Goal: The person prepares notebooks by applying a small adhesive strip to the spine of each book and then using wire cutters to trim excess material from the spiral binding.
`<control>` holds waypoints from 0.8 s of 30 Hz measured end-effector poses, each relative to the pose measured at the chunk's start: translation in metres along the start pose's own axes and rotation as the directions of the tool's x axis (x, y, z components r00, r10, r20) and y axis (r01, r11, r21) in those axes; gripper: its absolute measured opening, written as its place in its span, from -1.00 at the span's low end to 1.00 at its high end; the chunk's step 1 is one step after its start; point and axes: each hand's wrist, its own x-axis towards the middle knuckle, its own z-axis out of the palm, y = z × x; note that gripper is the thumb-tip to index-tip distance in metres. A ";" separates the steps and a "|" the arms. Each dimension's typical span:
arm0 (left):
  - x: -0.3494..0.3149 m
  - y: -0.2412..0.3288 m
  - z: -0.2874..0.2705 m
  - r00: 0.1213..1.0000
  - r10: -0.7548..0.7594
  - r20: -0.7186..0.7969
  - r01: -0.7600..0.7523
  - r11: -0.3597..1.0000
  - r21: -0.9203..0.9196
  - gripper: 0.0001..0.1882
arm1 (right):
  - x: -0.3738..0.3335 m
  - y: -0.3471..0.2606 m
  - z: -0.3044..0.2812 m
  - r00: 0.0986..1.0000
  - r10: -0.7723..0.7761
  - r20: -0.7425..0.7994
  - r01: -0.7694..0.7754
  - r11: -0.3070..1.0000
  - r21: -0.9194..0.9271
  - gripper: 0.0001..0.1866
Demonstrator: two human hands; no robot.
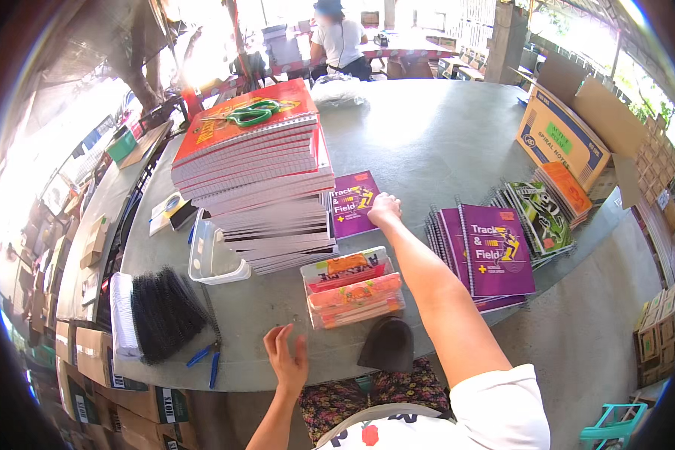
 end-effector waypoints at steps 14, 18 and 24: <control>0.002 -0.010 -0.012 0.991 -0.136 0.008 0.136 0.987 -0.085 -0.62 | 0.024 -0.013 0.017 0.973 0.118 0.197 -0.196 0.873 0.447 -0.53; 0.009 0.014 0.020 0.997 -0.042 0.070 0.054 0.983 -0.177 -0.64 | 0.080 0.065 -0.052 0.997 -0.048 -0.068 0.080 0.788 0.611 -0.78; 0.005 0.006 -0.026 1.000 -0.012 -0.022 0.010 0.996 -0.092 -0.63 | -0.079 0.071 -0.208 0.941 -0.334 0.057 -0.004 0.159 0.987 -0.84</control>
